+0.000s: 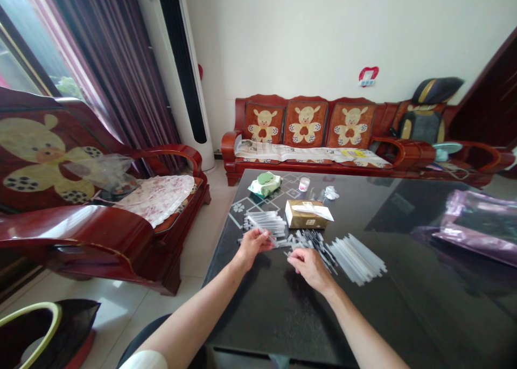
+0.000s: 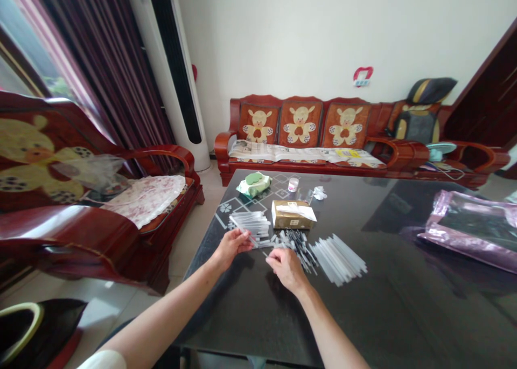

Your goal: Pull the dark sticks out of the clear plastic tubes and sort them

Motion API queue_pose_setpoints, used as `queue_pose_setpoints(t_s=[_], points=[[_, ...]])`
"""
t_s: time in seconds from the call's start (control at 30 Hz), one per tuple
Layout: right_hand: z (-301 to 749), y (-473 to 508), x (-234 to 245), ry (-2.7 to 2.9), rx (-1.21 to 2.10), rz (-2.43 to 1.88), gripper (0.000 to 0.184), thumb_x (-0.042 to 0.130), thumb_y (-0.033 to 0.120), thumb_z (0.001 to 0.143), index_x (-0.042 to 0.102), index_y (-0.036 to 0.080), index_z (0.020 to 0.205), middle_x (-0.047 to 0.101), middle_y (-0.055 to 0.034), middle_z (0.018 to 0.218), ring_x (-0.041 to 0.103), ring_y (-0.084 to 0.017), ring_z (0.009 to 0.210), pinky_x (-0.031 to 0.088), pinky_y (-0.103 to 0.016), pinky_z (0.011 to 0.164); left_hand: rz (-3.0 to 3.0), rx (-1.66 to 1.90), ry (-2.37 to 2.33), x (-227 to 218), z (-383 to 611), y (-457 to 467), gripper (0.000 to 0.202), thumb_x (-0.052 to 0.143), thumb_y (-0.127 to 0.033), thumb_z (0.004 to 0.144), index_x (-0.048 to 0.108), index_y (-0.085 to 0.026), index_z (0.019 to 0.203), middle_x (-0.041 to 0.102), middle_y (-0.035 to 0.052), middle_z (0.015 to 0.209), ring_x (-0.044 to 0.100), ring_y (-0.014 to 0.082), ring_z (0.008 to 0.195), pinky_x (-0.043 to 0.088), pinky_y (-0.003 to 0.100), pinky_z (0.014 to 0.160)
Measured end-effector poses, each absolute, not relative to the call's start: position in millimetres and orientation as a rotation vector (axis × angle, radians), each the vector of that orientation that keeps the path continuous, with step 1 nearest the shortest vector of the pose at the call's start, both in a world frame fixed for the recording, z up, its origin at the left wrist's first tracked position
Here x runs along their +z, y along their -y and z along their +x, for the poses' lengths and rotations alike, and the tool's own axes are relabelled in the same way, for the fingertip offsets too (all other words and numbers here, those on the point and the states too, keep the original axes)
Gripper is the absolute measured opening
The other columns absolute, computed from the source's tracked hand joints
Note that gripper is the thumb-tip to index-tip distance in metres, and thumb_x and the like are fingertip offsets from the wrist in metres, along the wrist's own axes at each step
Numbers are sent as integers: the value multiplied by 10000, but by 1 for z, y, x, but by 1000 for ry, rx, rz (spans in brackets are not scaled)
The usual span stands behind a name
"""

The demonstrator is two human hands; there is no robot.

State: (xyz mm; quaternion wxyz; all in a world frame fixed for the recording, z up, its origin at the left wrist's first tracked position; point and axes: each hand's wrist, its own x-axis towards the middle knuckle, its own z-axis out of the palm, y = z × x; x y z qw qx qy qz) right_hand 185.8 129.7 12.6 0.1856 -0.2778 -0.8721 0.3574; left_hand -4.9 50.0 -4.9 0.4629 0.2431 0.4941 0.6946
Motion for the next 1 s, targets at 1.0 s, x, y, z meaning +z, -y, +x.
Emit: queue_pose_setpoints(t_s=[1.0], points=[[174,-121,-2,1932,1873,-789,440,508,567,804,593,136,822,652,-34,641,610,-139,486,476,-243,436,750,1561,-1086,2,18,-46,395,796,-345,624,622,-124,901,675,64,776,623,131,624,495,235,585]])
